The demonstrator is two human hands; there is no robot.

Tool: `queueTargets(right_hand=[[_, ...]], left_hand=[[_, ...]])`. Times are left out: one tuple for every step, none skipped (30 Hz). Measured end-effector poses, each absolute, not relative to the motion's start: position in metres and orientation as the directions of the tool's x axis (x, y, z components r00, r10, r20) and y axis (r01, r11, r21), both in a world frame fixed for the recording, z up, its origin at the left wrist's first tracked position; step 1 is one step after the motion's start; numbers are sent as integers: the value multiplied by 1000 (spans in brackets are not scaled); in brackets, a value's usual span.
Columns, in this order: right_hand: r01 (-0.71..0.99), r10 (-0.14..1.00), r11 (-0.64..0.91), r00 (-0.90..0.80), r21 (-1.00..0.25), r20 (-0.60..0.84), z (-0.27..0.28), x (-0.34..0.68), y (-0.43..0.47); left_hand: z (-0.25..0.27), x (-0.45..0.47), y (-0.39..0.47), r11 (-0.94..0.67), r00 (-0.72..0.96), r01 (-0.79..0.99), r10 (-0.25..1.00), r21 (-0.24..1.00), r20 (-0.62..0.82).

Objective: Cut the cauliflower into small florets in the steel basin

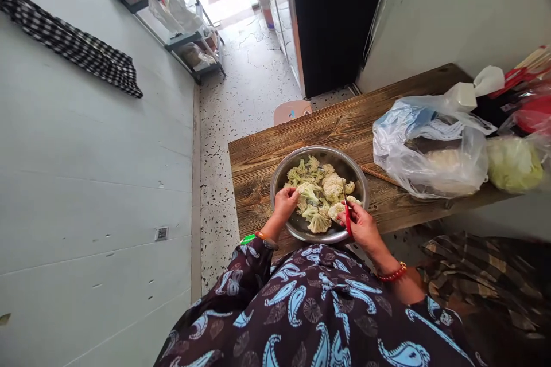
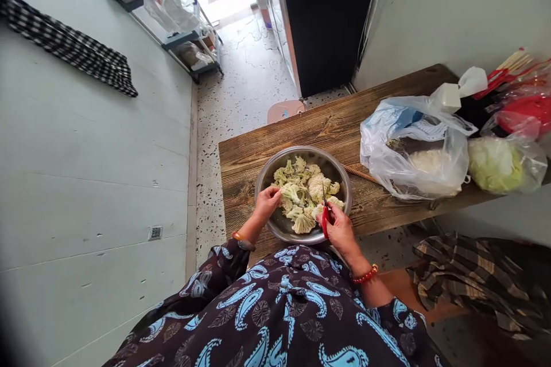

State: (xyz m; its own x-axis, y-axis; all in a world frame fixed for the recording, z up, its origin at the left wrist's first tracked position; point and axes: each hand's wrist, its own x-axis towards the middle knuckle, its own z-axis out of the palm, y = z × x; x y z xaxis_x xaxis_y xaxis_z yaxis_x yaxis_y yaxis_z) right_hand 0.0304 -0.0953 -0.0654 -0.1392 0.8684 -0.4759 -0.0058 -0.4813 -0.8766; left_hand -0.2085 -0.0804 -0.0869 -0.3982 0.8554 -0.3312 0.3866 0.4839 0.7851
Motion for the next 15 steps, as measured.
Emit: queueTargets(right_hand=[[-13, 869, -477, -157, -879, -470, -64, 26, -94], [-20, 871, -470, -174, -882, -460, -62, 22, -91], [-27, 875, -459, -191, -888, -446, -59, 17, -89], [-30, 879, -445, -204, -895, -430, -56, 13, -87], [-33, 886, -429, -212, -903, -413, -53, 7, -85], [-38, 892, -413, -216, -910, -396, -49, 2, -82], [-45, 899, -398, -217, -916, -380, -45, -2, -81], [-57, 906, -383, -215, -922, -363, -42, -6, -79], [-71, 914, -369, -212, -927, -347, -39, -10, -78], [-85, 919, -356, -212, -931, -332, -36, -13, -76], [-95, 922, -346, -216, -933, -320, -34, -15, -75], [-101, 923, -342, -222, -934, -314, -33, -16, -74], [-104, 923, -340, -225, -935, -311, -32, -17, -74], [-106, 924, -338, -227, -935, -308, -31, -17, -73], [-107, 927, -331, -223, -937, -302, -30, -17, -72]], left_hand=[[-82, -208, -84, 481, -405, 346, 851, 806, -334], [-76, -207, -87, 476, -406, 291, 847, 830, -343], [-69, -204, -90, 469, -403, 231, 843, 852, -355], [-61, -201, -93, 459, -393, 136, 839, 878, -377], [-54, -197, -95, 441, -384, 40, 835, 896, -394], [-46, -194, -98, 424, -374, -30, 835, 905, -403], [-38, -191, -100, 403, -369, -81, 838, 912, -403], [-32, -188, -102, 383, -365, -114, 842, 917, -397], [-26, -185, -104, 368, -364, -135, 845, 920, -391], [-21, -184, -105, 354, -364, -150, 848, 923, -384], [-17, -183, -107, 341, -365, -159, 851, 926, -377], [-13, -182, -109, 329, -366, -164, 855, 930, -367], [-11, -182, -110, 317, -365, -165, 860, 934, -357], [-8, -182, -112, 306, -364, -166, 865, 938, -346], [-6, -182, -113, 296, -361, -169, 869, 940, -339]])
